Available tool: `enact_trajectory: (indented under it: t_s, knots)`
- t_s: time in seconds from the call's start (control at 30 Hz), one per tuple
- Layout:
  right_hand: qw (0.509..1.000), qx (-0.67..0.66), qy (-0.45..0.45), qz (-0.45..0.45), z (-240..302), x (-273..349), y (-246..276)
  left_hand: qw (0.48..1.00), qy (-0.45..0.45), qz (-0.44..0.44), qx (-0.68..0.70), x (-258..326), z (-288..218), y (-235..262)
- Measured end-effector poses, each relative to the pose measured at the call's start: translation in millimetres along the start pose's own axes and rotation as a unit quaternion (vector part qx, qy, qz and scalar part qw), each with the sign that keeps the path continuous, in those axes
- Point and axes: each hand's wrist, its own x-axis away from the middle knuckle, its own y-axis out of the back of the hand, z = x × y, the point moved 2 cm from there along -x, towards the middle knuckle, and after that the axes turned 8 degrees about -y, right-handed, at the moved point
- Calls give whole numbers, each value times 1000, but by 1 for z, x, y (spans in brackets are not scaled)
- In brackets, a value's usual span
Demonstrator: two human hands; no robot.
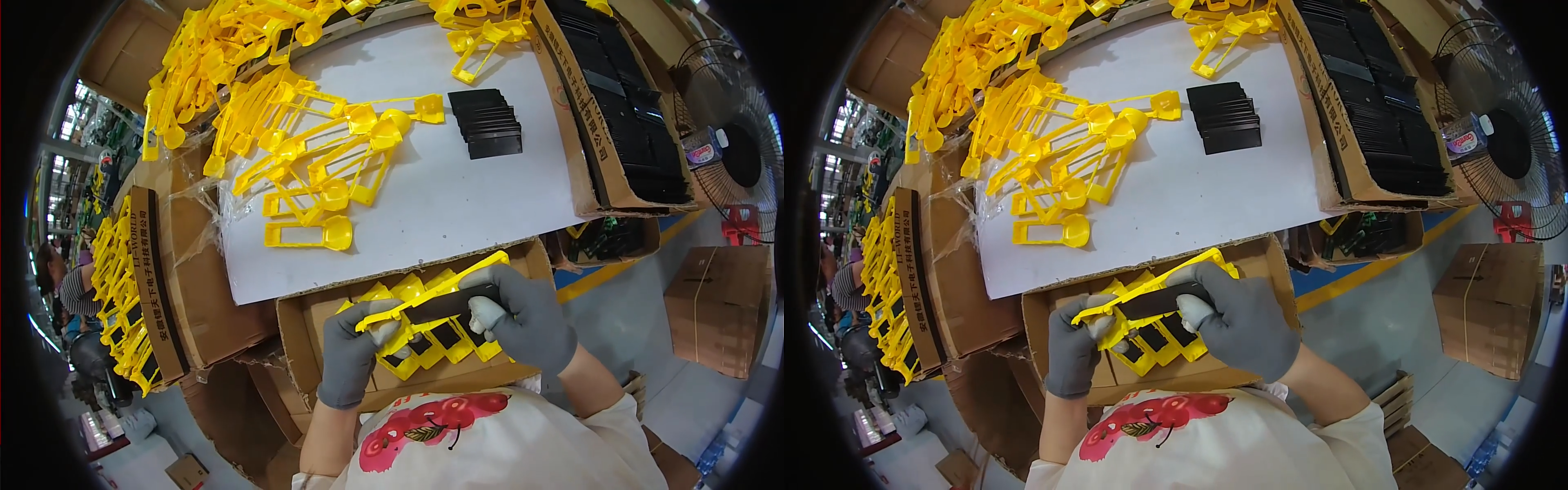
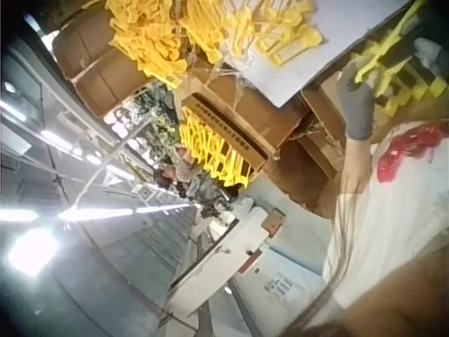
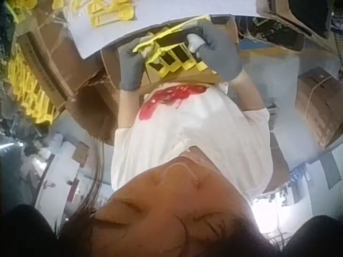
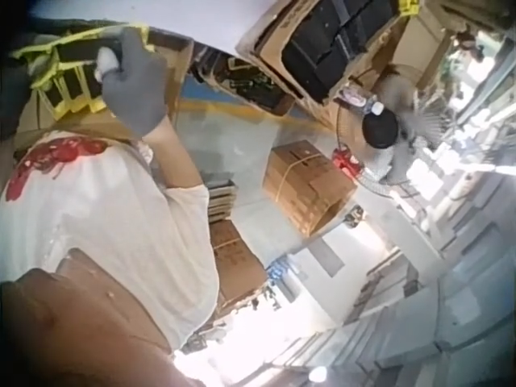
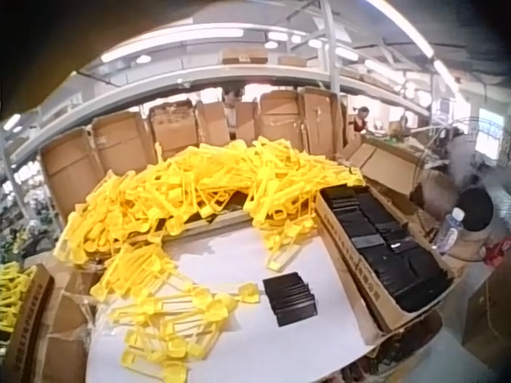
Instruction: Assembling solar-powered garden lights by attaching solar panels to yellow plastic housings.
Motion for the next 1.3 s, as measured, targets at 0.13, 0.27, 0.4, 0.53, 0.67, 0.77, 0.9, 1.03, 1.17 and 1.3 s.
enact_trajectory:
  t_s: [0.13,0.27,0.4,0.53,0.67,0.77,0.9,1.03,1.17,1.3]
  knots:
    - [998,53,14,-17,1,-2,-4,1000,11,4,-9,1,4,-3]
    - [995,87,35,-25,-13,-4,-8,998,52,-11,-19,4,-4,-21]
    - [953,254,70,-150,-4,1,-3,995,-8,-7,-100,11,-8,-11]
    - [971,154,139,-115,-18,-10,-6,990,-25,50,-129,23,-6,9]
    - [990,121,70,7,-44,1,-31,990,10,41,-135,32,0,18]
    - [990,119,74,-6,-47,8,-48,986,47,11,-158,44,-3,25]
    - [972,176,24,156,-39,-11,-46,979,69,15,-193,51,-12,57]
    - [977,186,80,-72,-18,-73,29,950,140,4,-278,34,-49,112]
    - [856,412,145,-275,-55,-146,105,850,270,117,-438,4,-45,132]
    - [836,469,91,-271,-64,-164,122,666,22,163,-728,-22,-15,112]
